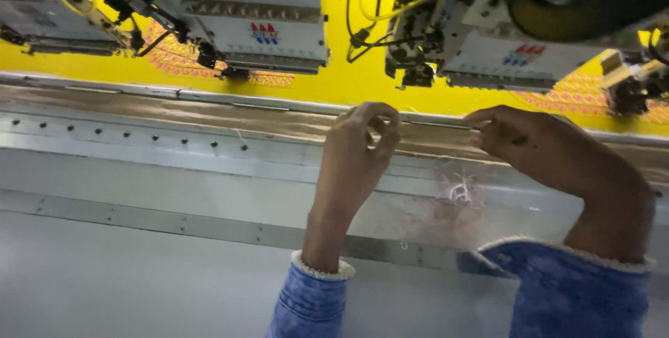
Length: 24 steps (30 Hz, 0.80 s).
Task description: The person adjusts threads and components on a multi-head embroidery machine, pulling loose threads and clearing the stitching area.
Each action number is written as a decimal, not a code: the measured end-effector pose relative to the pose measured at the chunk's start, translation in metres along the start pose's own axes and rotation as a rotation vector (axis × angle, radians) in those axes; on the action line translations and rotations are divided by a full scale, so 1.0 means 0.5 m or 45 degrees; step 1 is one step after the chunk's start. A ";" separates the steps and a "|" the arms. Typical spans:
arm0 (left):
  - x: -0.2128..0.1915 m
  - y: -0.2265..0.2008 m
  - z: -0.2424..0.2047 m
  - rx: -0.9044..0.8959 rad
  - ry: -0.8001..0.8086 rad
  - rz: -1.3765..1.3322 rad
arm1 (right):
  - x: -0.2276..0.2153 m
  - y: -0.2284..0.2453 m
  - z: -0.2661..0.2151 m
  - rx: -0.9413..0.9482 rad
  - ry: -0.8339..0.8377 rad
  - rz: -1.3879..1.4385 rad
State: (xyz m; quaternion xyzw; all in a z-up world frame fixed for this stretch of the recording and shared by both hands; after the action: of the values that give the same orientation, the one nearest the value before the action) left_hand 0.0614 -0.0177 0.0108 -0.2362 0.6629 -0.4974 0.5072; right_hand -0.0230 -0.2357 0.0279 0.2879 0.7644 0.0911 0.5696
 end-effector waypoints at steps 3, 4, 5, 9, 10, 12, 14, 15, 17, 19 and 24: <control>0.053 -0.042 -0.031 0.282 0.147 0.079 | 0.001 0.005 -0.016 -0.049 -0.071 0.036; 0.091 -0.027 -0.044 0.285 0.162 0.084 | 0.030 -0.027 -0.024 -0.038 -0.076 0.048; 0.138 -0.020 -0.064 0.417 0.217 0.299 | 0.046 -0.038 -0.033 -0.254 -0.209 0.053; 0.257 0.048 -0.181 0.536 0.087 0.757 | 0.135 -0.034 -0.099 -0.566 -0.464 -0.101; 0.239 0.032 -0.205 0.544 0.077 0.769 | 0.153 -0.019 -0.128 -0.578 -0.476 -0.096; 0.227 0.025 -0.257 0.320 0.501 0.802 | 0.198 0.000 -0.177 -0.364 -0.334 -0.338; 0.187 0.015 -0.291 0.284 0.570 0.893 | 0.232 0.038 -0.215 -0.367 -0.350 -0.238; 0.170 0.013 -0.315 0.250 0.650 0.970 | 0.251 0.055 -0.239 -0.354 -0.360 -0.144; 0.175 0.068 -0.342 0.304 0.507 0.900 | 0.318 0.026 -0.246 -0.465 -0.380 -0.178; 0.150 0.105 -0.363 0.342 0.379 0.825 | 0.363 0.044 -0.249 -0.569 -0.381 -0.205; 0.058 0.161 -0.421 0.294 0.267 1.073 | 0.452 0.166 -0.269 -0.733 -0.457 -0.256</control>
State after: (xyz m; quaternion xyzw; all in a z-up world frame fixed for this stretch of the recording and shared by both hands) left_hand -0.1249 0.0787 -0.0765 0.1644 0.6893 -0.3392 0.6187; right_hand -0.1613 -0.0196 -0.0732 0.0503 0.6197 0.1944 0.7587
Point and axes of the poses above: each hand's wrist, its own z-axis towards the middle knuckle, its own x-axis out of the palm, y = z × x, the point moved 6 cm from there along z, towards the middle knuckle, and after that the axes turned 10 degrees about -x, right-handed, at the moved point
